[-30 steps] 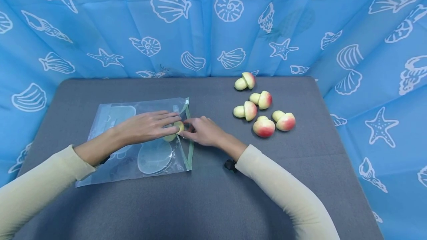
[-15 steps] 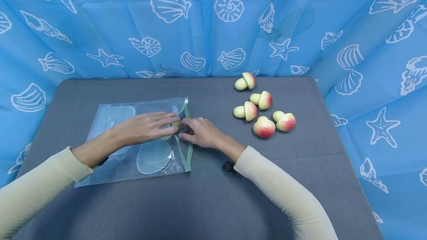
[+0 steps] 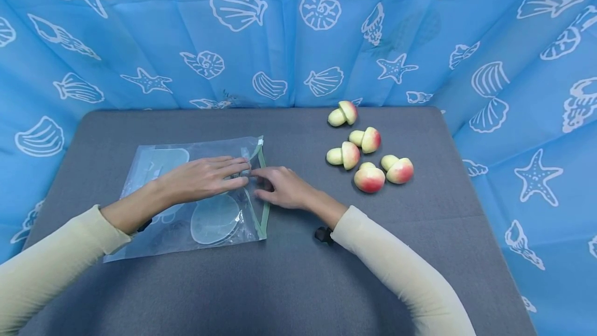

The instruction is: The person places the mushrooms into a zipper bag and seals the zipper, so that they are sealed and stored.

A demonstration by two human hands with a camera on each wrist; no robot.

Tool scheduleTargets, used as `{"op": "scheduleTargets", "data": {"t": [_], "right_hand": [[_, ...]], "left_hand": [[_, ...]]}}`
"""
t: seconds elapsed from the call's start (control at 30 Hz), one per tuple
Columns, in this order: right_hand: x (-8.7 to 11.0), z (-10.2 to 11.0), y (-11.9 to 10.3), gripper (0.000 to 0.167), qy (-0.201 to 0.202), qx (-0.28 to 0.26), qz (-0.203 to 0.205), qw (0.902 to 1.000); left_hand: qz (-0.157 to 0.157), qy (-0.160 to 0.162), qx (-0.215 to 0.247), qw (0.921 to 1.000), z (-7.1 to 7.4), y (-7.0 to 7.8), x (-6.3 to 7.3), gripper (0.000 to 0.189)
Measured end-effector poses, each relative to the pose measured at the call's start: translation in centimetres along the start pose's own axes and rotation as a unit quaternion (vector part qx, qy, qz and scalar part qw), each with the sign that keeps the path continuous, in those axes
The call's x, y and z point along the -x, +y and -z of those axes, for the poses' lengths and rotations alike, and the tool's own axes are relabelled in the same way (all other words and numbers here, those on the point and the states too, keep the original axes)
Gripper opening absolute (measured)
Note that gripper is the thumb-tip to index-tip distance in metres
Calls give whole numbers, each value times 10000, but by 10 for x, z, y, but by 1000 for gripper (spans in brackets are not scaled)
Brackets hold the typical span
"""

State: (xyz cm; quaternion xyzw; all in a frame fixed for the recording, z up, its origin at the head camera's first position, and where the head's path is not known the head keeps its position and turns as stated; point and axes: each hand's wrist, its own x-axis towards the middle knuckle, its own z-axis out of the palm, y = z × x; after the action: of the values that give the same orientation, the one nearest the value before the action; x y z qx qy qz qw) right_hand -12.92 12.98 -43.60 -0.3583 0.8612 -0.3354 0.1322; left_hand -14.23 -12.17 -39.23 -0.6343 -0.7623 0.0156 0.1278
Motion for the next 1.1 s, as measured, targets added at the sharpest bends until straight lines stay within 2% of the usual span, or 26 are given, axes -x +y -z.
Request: {"op": "scheduleTargets", "data": {"t": [0.33, 0.67, 0.87, 1.1], "right_hand": [[21, 19, 3, 43, 274, 71, -171, 9995], [57, 49, 9, 45, 549, 107, -449, 9974], [79, 68, 12, 44, 851, 60, -480, 9952], [102, 90, 18, 46, 1295, 349, -686, 9886]], "left_hand": [[-38, 51, -48, 10000, -1, 0, -1, 45], [-64, 68, 73, 9999, 1, 0, 0, 48], [-173, 152, -24, 9997, 0, 0, 1, 49], [-167, 213, -63, 9996, 1, 0, 1, 50]]}}
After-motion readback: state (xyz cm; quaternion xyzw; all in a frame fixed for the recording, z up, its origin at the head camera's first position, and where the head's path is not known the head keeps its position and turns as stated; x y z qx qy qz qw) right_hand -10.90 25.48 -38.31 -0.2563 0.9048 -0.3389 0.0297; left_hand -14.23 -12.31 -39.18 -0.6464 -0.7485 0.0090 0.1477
